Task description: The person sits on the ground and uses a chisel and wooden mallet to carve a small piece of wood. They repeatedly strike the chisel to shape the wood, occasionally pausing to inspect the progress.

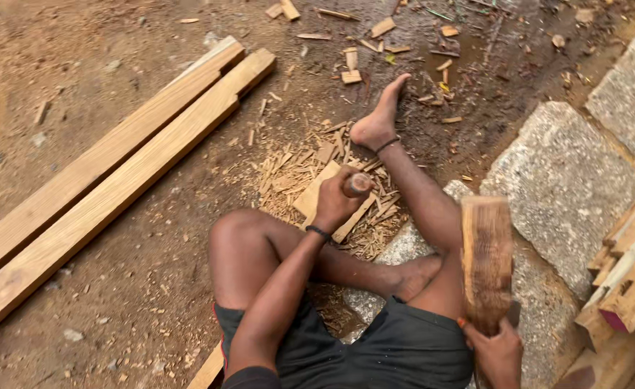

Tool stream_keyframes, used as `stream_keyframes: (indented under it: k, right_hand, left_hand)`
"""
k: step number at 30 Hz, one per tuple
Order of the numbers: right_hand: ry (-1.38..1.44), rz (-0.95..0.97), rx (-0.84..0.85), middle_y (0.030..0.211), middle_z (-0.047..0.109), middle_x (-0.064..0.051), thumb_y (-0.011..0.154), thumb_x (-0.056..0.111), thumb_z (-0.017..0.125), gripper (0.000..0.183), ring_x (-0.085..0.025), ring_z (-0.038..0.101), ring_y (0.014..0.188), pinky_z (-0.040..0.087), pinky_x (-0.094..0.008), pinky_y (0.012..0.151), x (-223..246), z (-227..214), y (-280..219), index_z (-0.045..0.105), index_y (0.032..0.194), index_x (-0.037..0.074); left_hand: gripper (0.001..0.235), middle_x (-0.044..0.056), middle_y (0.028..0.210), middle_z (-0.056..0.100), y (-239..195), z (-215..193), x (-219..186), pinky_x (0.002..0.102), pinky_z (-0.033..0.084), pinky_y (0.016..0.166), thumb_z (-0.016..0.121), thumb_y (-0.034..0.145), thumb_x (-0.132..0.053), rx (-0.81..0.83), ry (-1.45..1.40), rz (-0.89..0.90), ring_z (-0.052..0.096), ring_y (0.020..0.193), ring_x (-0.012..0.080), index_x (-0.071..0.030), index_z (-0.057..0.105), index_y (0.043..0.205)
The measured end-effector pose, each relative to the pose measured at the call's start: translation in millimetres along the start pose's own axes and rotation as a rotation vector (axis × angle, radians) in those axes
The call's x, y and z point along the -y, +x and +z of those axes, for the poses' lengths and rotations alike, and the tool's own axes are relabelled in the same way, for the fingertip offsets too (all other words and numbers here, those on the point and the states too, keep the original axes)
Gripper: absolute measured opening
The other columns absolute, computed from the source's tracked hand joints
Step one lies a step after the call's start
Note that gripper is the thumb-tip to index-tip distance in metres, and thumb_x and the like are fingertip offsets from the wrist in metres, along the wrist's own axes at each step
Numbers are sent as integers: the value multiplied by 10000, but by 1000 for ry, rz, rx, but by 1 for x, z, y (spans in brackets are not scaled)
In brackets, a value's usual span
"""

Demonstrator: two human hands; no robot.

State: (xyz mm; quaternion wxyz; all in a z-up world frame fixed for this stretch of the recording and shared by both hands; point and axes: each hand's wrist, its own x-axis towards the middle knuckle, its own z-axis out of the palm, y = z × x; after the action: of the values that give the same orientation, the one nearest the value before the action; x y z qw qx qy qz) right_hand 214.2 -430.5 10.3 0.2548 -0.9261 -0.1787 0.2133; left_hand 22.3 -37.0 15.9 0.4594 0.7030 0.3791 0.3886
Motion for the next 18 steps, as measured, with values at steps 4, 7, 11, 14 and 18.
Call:
stream_keyframes:
  k: [4,7,11,14,18]
  right_hand:
    - [297,113,153,638,670,-153,824,156,811,265,-236,621,545,489,-393,537,-48,4,5,685,904,-62]
    - [386,144,199,640,649,-139,857,130,770,238,-228,609,530,486,-391,520,-44,-6,12,658,887,-78]
    - [376,278,235,665,643,-175,888,96,759,239,-258,601,547,505,-418,538,-17,-9,17,617,922,-93]
    - [287,80,224,661,680,-170,887,82,718,196,-240,640,554,517,-391,552,-15,-8,6,636,879,-96]
    - [360,152,211,702,658,-178,903,92,743,231,-246,617,564,506,-403,541,-11,-9,5,624,907,-106]
  left_hand:
    - [826,157,1098,659,7,-1,-22,327,602,766,894,748,-486,-237,25,117,711,938,234,-46,442,1282]
    - [746,191,1344,521,30,-21,-6,362,611,949,808,903,-408,-5,-378,145,621,1213,259,-56,399,1419]
    - [538,181,1339,665,44,-40,22,391,542,1000,761,994,-334,189,21,132,645,1219,267,-75,540,1410]
    - [519,139,1288,714,32,-42,19,384,570,967,781,941,-333,283,85,293,692,1149,279,-91,620,1371]
    - [576,87,1088,760,31,-48,-10,356,606,824,867,811,-437,195,173,389,759,926,243,-103,696,1249]
